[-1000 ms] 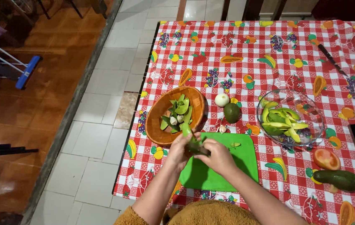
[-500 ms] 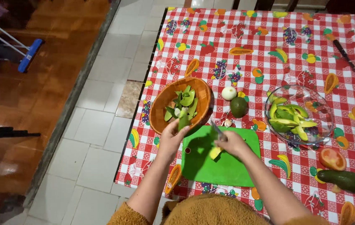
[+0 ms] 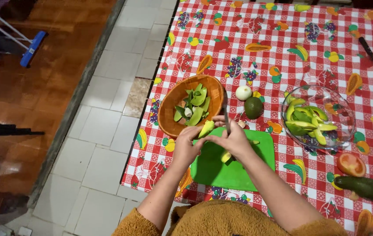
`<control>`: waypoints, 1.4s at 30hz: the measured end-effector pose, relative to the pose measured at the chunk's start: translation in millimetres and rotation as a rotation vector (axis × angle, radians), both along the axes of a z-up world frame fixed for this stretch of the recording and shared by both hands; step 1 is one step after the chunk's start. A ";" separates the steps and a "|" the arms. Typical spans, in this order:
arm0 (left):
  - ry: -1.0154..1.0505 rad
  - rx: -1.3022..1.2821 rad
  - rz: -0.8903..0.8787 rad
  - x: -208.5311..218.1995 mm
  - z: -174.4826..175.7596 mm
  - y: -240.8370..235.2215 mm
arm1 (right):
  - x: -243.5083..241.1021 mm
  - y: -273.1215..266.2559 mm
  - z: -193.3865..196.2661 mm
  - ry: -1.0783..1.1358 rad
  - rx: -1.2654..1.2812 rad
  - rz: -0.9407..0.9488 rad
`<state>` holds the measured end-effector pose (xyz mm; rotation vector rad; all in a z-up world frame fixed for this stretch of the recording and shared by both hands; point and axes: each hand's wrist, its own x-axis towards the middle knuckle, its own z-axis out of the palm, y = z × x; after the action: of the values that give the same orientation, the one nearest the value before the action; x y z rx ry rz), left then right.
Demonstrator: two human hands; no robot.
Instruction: The person is peeling and slicing avocados on a cutting board.
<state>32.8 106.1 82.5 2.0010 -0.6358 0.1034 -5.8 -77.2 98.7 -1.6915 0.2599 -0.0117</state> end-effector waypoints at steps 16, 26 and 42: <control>0.041 -0.046 0.103 3.6 -5.4 20.3 | 48.4 -22.1 -45.2 -0.210 0.055 -0.176; 0.277 -0.136 0.254 12.8 -16.3 50.1 | 59.9 -38.2 -93.2 -0.163 -0.593 -0.014; 0.047 -0.083 0.008 5.1 -51.8 -56.2 | -5.4 -55.7 -88.2 0.214 0.654 -0.044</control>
<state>38.0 49.9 30.7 1.9207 -0.5841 0.0859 -11.1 -133.0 10.5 -1.0346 0.4102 0.2032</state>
